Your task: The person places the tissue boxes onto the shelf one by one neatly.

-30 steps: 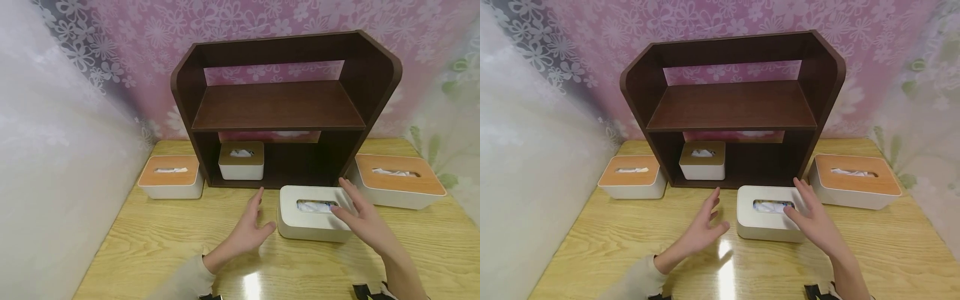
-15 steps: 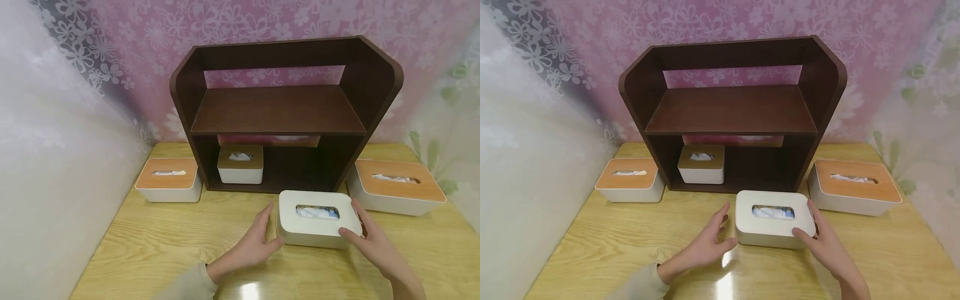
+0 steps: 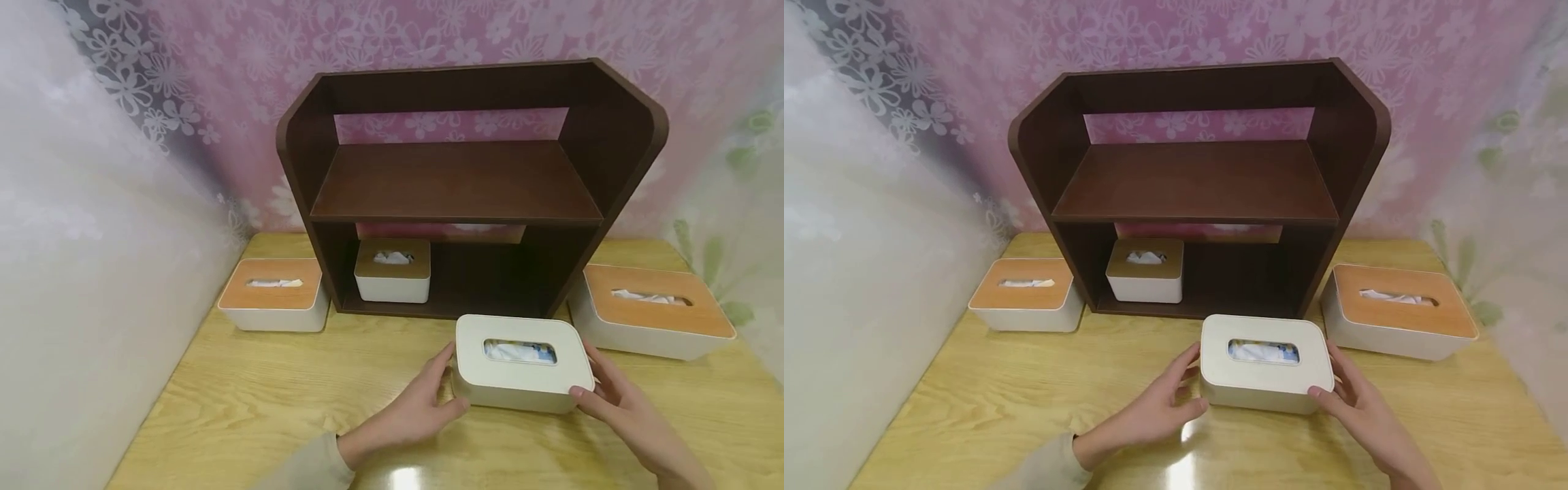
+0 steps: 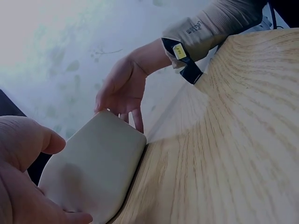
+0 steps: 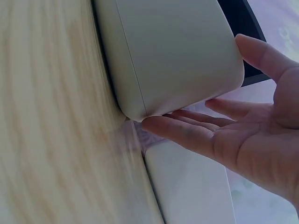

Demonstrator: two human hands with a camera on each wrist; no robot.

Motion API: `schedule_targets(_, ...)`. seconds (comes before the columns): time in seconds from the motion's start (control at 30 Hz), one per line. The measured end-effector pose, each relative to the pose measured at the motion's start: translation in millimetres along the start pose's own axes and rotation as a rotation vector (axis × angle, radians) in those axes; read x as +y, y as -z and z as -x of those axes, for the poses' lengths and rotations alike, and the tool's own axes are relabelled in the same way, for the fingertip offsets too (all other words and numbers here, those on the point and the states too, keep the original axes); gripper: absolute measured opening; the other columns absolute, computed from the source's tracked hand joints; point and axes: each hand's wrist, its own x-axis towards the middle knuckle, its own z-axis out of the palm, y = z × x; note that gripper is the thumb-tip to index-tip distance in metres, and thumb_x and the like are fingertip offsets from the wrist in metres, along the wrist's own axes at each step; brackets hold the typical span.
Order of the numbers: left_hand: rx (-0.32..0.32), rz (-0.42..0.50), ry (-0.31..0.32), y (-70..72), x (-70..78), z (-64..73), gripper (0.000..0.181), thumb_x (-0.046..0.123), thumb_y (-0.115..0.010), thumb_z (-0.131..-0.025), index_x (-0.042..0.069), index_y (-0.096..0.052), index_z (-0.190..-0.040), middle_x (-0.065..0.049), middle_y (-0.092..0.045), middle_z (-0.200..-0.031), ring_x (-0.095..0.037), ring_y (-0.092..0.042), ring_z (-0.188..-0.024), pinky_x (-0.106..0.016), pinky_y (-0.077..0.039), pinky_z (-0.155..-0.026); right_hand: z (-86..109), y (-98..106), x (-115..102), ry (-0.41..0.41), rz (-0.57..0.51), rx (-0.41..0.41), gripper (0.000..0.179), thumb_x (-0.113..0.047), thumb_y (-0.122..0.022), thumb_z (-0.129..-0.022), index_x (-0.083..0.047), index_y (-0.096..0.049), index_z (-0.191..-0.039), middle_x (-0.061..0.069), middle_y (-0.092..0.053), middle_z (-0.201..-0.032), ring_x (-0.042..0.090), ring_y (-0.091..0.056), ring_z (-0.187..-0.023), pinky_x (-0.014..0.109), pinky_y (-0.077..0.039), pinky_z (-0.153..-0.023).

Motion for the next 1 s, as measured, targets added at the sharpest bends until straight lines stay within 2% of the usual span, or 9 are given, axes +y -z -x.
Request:
schedule_targets(0.07, -0.008, 0.002, -0.035, -2.2, 0.7, -3.2, 0.086, 0.024, -0.061, -0.096, 0.021, -0.005, -0.161, -0.008, -0.023, -0.160, -0.022, -0.033, -0.141, -0.043, -0.032, -0.115, 0.6, 4, 1, -0.001, 0.003, 0.004, 0.077, -0.010, -0.054, -0.102, -0.022, -0.007, -0.162, 0.032, -0.016, -0.158, -0.016, -0.045, -0.116, 0.019, -0.053, -0.082)
schedule_targets(0.17, -0.014, -0.014, -0.053, -5.1, 1.8, -6.3, 0.086, 0.026, -0.061, -0.096, 0.025, -0.004, -0.161, -0.006, -0.028, -0.156, -0.017, -0.037, -0.136, -0.043, -0.037, -0.109, 2.6, 9, 4, -0.011, -0.032, -0.005, 0.076, -0.007, -0.053, -0.102, -0.022, -0.007, -0.162, 0.019, -0.016, -0.162, -0.017, -0.045, -0.117, 0.019, -0.053, -0.083)
schedule_targets(0.27, -0.021, 0.001, -0.025, -6.1, 2.7, -5.6, 0.085, 0.028, -0.060, -0.096, 0.026, -0.004, -0.161, -0.006, -0.028, -0.156, -0.017, -0.038, -0.135, -0.042, -0.039, -0.108, 4.0, 10, 6, -0.003, -0.084, -0.025, 0.075, -0.003, -0.051, -0.102, -0.022, -0.008, -0.161, 0.000, -0.020, -0.160, -0.016, -0.046, -0.118, 0.020, -0.054, -0.083)
schedule_targets(0.4, -0.012, 0.008, 0.020, -4.3, 3.0, -1.7, 0.085, 0.030, -0.059, -0.097, 0.017, -0.004, -0.161, -0.008, -0.026, -0.157, -0.019, -0.036, -0.138, -0.042, -0.035, -0.112, 3.5, 6, 5, 0.051, -0.096, -0.044, 0.076, 0.000, -0.051, -0.101, -0.022, -0.010, -0.161, -0.013, -0.021, -0.158, -0.016, -0.041, -0.124, 0.015, -0.049, -0.087)
schedule_targets(0.5, -0.006, 0.005, 0.024, -3.5, 2.8, 0.3, 0.085, 0.028, -0.059, -0.097, 0.010, -0.004, -0.160, -0.013, -0.025, -0.158, -0.020, -0.037, -0.137, -0.041, -0.036, -0.112, 3.4, 2, 1, 0.080, -0.067, -0.046, 0.078, 0.002, -0.053, -0.099, -0.021, -0.010, -0.161, -0.010, -0.017, -0.162, -0.019, -0.035, -0.128, 0.009, -0.043, -0.090)
schedule_targets(0.6, -0.010, 0.003, -0.003, -3.1, 4.1, 1.1, 0.086, 0.026, -0.059, -0.097, 0.010, -0.003, -0.160, -0.015, -0.025, -0.157, -0.020, -0.038, -0.134, -0.040, -0.039, -0.109, 5.1, -2, -3, 0.078, -0.030, -0.022, 0.079, -0.001, -0.055, -0.099, -0.023, -0.012, -0.161, -0.009, -0.018, -0.163, -0.021, -0.032, -0.128, 0.006, -0.040, -0.091)
schedule_targets(0.73, 0.004, 0.012, -0.034, -3.4, 6.6, 1.6, 0.089, 0.022, -0.061, -0.095, 0.014, -0.002, -0.161, -0.014, -0.027, -0.156, -0.018, -0.037, -0.135, -0.041, -0.040, -0.109, 5.4, -5, -7, 0.061, -0.011, 0.004, 0.078, -0.004, -0.058, -0.099, -0.025, -0.014, -0.161, -0.007, -0.019, -0.163, -0.021, -0.034, -0.127, 0.006, -0.040, -0.091)
schedule_targets(0.87, 0.030, 0.022, -0.051, -1.1, 7.6, 3.3, 0.095, 0.015, -0.064, -0.091, 0.019, 0.000, -0.161, -0.010, -0.022, -0.159, -0.018, -0.030, -0.142, -0.043, -0.036, -0.112, 3.2, -11, -7, 0.063, -0.052, 0.013, 0.080, -0.002, -0.059, -0.098, -0.022, -0.015, -0.161, -0.002, -0.017, -0.164, -0.019, -0.038, -0.124, 0.009, -0.044, -0.090)
schedule_targets(1.0, 0.045, 0.028, -0.075, 2.5, 6.3, 3.9, 0.098, 0.012, -0.066, -0.089, 0.021, 0.000, -0.161, -0.007, -0.022, -0.160, -0.017, -0.031, -0.142, -0.041, -0.036, -0.112, 0.9, -19, -5, 0.076, -0.077, 0.042, 0.081, 0.000, -0.060, -0.096, -0.017, -0.014, -0.161, 0.003, -0.016, -0.165, -0.019, -0.038, -0.124, 0.008, -0.043, -0.091)
